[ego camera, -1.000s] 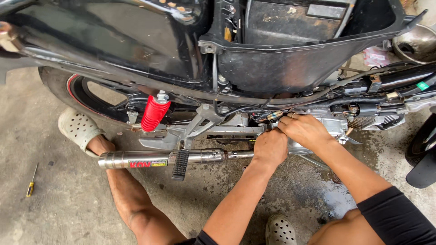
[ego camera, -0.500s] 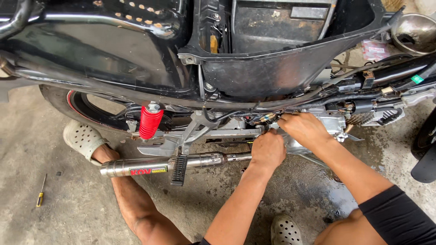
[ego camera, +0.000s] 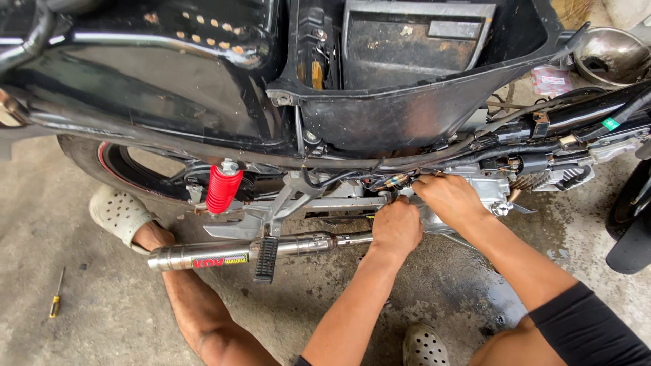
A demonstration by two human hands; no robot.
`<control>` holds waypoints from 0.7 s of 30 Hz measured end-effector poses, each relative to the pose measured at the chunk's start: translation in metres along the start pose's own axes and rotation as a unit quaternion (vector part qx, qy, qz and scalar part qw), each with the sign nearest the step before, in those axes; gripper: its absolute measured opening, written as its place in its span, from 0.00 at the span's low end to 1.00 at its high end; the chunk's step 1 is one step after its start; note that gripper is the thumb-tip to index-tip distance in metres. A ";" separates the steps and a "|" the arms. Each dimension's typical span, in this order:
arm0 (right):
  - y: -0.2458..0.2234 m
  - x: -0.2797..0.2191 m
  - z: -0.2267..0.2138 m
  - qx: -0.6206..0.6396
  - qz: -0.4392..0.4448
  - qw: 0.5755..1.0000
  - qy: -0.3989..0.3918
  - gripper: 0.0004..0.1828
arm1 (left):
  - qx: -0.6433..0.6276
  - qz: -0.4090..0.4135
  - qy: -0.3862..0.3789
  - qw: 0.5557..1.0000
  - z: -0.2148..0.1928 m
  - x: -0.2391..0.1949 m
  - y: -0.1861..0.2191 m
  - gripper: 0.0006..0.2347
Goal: The person is working on the lower engine and exhaust area of a motorcycle, using a wrench to tighten bolts on the exhaust pipe. The person briefly reaches up to the seat area to handle a remote control before returning to the engine work.
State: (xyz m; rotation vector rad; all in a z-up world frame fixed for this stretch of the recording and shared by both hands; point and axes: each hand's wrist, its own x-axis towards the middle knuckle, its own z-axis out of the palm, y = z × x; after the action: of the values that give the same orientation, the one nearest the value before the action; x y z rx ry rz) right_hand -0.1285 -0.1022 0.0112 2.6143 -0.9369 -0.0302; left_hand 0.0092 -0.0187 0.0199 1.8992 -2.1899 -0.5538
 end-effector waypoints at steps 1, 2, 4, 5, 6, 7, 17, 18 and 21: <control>0.001 -0.001 0.002 0.009 0.004 1.000 0.002 0.11 | 0.003 -0.005 0.012 1.000 0.002 -0.001 0.001 0.10; 0.001 0.000 0.005 0.019 0.009 1.000 0.004 0.11 | 0.005 -0.009 0.023 1.000 0.005 -0.001 0.001 0.10; 0.004 0.002 0.010 0.032 -0.009 0.999 -0.010 0.10 | -0.004 -0.010 0.021 1.000 0.018 0.006 -0.003 0.10; 0.006 0.004 0.013 0.043 -0.019 0.999 -0.018 0.09 | -0.008 -0.005 0.021 1.000 0.025 0.010 -0.006 0.10; 0.008 0.002 0.009 0.043 -0.027 0.999 -0.021 0.09 | -0.014 -0.011 0.022 1.000 0.024 0.008 -0.004 0.10; 0.007 0.002 0.005 0.038 -0.010 0.999 -0.030 0.09 | -0.021 -0.009 0.011 1.000 0.022 0.007 -0.004 0.10; 0.009 -0.003 -0.002 0.051 0.058 0.995 -0.064 0.08 | -0.035 0.002 0.005 0.999 0.039 0.014 -0.007 0.09; 0.005 -0.005 0.005 0.051 0.063 0.995 -0.063 0.08 | -0.033 0.006 0.004 0.999 0.038 0.013 -0.008 0.09; 0.003 -0.001 0.019 0.051 0.019 0.997 -0.055 0.10 | -0.027 -0.003 0.003 1.000 0.034 0.012 -0.005 0.11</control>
State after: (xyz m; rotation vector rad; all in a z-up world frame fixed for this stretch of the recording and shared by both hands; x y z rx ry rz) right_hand -0.1335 -0.1102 -0.0054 2.7115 -1.0528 -0.1216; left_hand -0.0007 -0.0257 -0.0141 1.8773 -2.1442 -0.6021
